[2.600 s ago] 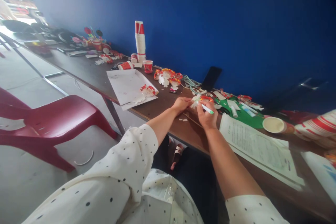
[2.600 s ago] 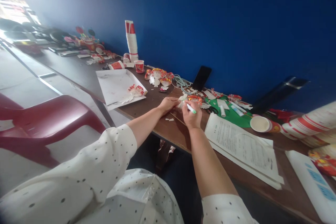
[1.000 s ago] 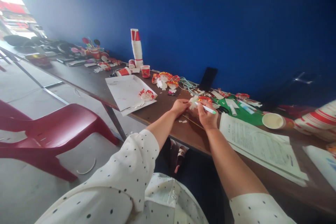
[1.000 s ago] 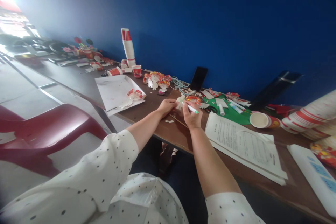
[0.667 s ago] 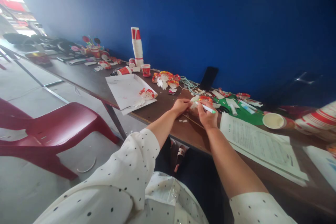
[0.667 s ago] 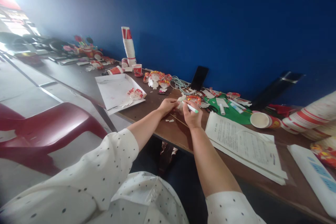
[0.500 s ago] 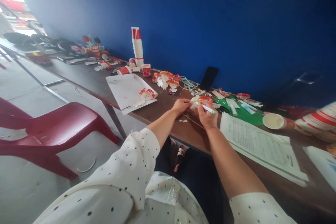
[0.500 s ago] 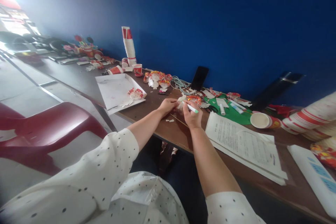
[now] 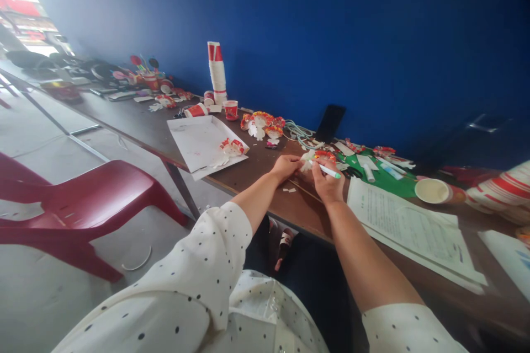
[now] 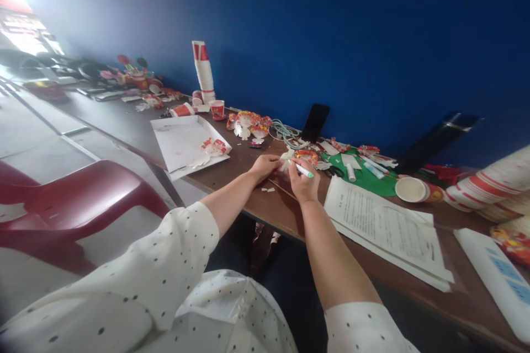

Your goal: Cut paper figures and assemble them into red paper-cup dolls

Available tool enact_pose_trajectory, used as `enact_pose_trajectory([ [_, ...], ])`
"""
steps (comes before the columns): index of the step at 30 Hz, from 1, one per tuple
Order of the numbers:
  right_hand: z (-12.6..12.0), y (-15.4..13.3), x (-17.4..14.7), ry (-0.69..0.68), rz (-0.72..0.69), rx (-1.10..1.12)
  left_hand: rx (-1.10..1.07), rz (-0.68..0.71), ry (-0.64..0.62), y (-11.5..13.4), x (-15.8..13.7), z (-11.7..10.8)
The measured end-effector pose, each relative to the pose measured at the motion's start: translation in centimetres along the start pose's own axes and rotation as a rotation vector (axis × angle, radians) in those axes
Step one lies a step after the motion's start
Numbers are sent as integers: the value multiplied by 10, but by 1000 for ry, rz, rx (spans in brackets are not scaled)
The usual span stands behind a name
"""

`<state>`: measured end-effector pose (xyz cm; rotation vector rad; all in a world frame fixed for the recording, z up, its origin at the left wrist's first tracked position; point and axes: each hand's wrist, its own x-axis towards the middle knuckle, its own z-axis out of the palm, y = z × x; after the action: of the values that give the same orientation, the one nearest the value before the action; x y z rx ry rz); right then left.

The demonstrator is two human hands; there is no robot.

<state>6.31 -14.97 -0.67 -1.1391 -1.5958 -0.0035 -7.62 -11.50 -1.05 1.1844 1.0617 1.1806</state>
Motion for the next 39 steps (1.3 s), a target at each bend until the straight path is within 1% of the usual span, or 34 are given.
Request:
enact_pose_trajectory([
  [4,0,-1,0,10,-17,-7,-2,-4,5,2,-2,0],
  [12,0,-2,0,2,1,4,-24,20,-3,1,0,0],
  [18,0,-4,0,11,-6,-3,-40,3,0,1,0,0],
  [26,0,-1,0,-9,-10,-12,-6,-4,10,0,0,1],
  [29,-1,-2,1,-4,51,15,-15,-4,-4,1,3,2],
  [31,-2,-5,4,-2,146,78,-53,-14,7,2,8,4],
  [33,-4,-7,11,10,276,182,-88,2,48,5,16,7],
  [36,-5,-3,27,91,414,293,-148,50,73,14,30,17],
  [39,-1,15,46,186,456,314,-197,72,89,24,44,27],
])
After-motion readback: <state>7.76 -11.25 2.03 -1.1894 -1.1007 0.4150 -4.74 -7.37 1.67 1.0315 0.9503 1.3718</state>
